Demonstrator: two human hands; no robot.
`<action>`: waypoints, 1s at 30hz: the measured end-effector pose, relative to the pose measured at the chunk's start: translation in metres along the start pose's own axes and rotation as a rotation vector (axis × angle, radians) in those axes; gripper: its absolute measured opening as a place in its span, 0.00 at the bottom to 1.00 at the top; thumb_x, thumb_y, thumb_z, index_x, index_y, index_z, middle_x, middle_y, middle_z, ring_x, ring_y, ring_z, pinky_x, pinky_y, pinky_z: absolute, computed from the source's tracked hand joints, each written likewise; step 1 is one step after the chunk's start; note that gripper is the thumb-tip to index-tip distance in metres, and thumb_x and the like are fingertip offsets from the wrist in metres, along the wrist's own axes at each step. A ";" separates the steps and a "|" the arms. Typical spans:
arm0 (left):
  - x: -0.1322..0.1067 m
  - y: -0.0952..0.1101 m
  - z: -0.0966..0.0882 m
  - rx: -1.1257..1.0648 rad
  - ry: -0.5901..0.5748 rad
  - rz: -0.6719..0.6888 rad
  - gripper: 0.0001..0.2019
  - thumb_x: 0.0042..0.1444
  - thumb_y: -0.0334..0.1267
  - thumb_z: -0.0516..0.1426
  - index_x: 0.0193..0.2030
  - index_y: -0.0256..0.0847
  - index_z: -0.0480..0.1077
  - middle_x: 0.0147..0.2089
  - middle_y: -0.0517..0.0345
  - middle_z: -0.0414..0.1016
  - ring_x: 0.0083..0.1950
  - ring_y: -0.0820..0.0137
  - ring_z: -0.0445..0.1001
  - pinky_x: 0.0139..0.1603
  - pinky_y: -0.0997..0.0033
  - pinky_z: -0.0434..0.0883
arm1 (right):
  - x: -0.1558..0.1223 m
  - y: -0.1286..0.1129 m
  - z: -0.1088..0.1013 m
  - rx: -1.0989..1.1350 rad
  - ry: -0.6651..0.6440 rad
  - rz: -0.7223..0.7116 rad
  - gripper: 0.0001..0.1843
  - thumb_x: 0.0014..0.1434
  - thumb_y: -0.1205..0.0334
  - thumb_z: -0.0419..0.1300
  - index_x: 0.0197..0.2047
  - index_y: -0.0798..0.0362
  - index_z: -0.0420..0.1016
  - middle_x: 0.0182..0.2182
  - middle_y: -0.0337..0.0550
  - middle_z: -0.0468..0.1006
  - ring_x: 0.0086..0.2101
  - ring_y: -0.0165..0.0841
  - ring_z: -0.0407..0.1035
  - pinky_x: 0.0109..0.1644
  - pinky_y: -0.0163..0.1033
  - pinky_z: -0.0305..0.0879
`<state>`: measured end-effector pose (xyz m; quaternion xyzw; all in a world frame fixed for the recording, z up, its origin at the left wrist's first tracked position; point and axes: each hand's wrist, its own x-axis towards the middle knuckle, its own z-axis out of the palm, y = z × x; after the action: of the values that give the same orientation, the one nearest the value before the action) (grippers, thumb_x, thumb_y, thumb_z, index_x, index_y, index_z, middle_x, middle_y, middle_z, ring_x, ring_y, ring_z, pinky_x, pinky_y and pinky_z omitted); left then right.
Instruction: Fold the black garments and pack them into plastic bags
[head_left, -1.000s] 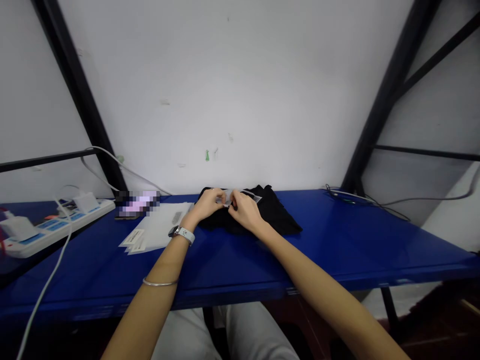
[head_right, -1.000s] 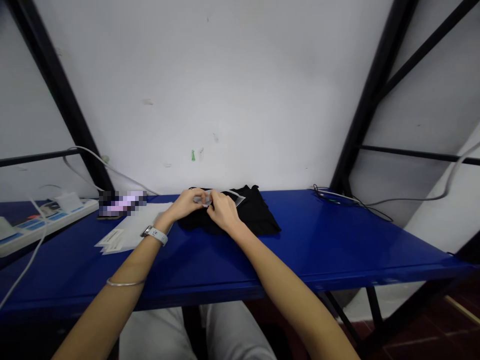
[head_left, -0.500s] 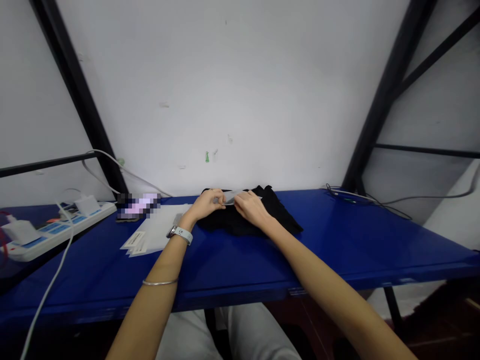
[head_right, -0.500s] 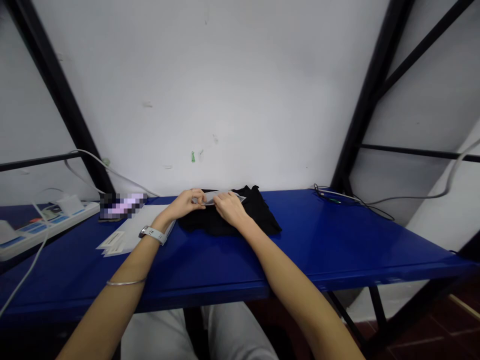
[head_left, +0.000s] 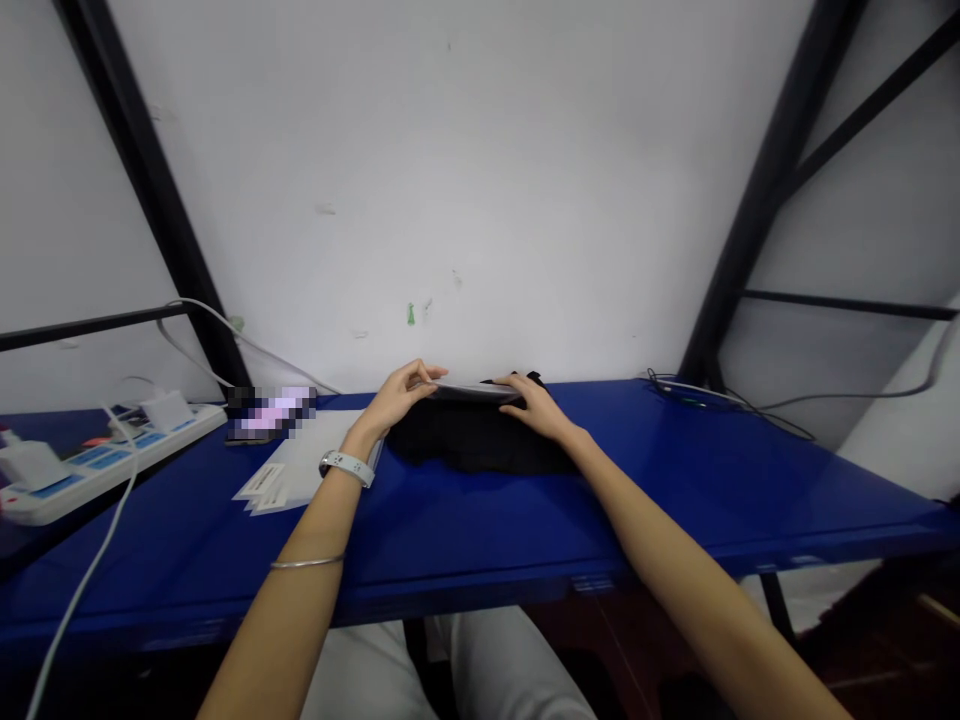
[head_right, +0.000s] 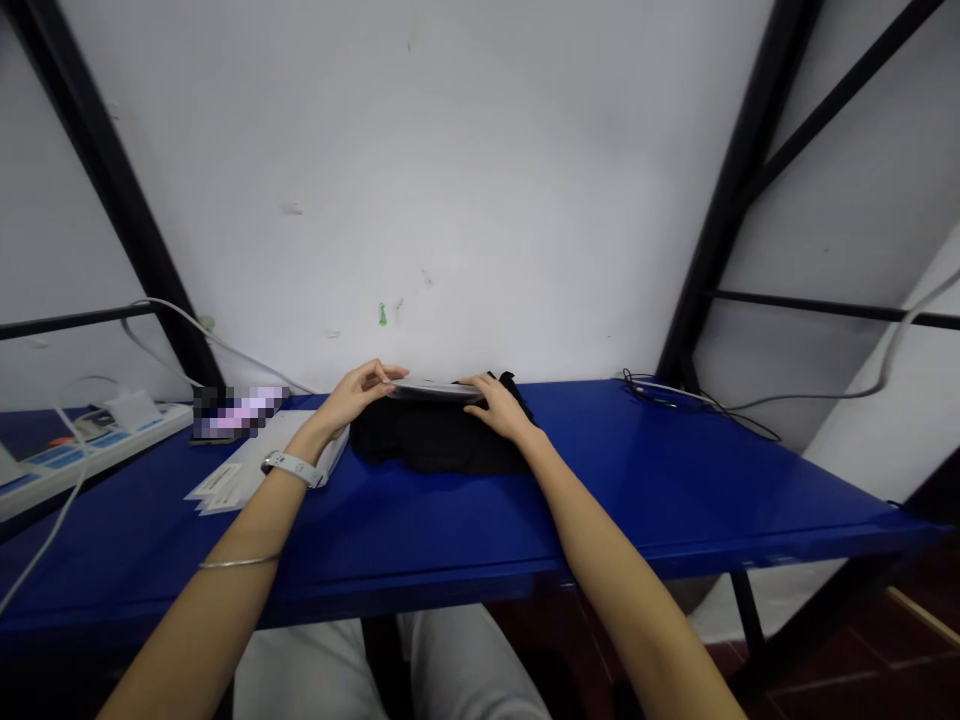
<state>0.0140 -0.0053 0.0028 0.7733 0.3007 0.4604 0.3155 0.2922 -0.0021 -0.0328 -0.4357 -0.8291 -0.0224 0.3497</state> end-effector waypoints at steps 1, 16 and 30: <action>0.000 -0.001 0.001 -0.010 -0.003 -0.006 0.09 0.53 0.37 0.56 0.28 0.41 0.57 0.54 0.48 0.73 0.57 0.65 0.70 0.58 0.58 0.63 | 0.001 -0.001 0.002 0.036 -0.012 0.005 0.20 0.58 0.67 0.56 0.54 0.50 0.71 0.50 0.45 0.74 0.49 0.36 0.67 0.55 0.43 0.60; 0.000 -0.058 -0.006 0.746 0.208 -0.293 0.05 0.51 0.33 0.55 0.34 0.42 0.72 0.43 0.52 0.76 0.48 0.62 0.71 0.52 0.61 0.66 | -0.025 0.027 -0.064 -0.580 0.317 0.706 0.21 0.57 0.58 0.58 0.53 0.51 0.74 0.51 0.56 0.70 0.53 0.52 0.59 0.52 0.54 0.56; -0.002 -0.071 -0.006 0.861 0.060 -0.264 0.05 0.48 0.35 0.58 0.29 0.42 0.76 0.37 0.49 0.78 0.45 0.59 0.74 0.47 0.66 0.68 | -0.031 0.054 -0.033 -0.428 -0.246 0.904 0.31 0.65 0.44 0.41 0.56 0.54 0.72 0.60 0.60 0.63 0.61 0.62 0.49 0.56 0.72 0.46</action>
<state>-0.0044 0.0384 -0.0501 0.7754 0.5699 0.2716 0.0123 0.3623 -0.0013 -0.0409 -0.8117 -0.5699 0.0132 0.1275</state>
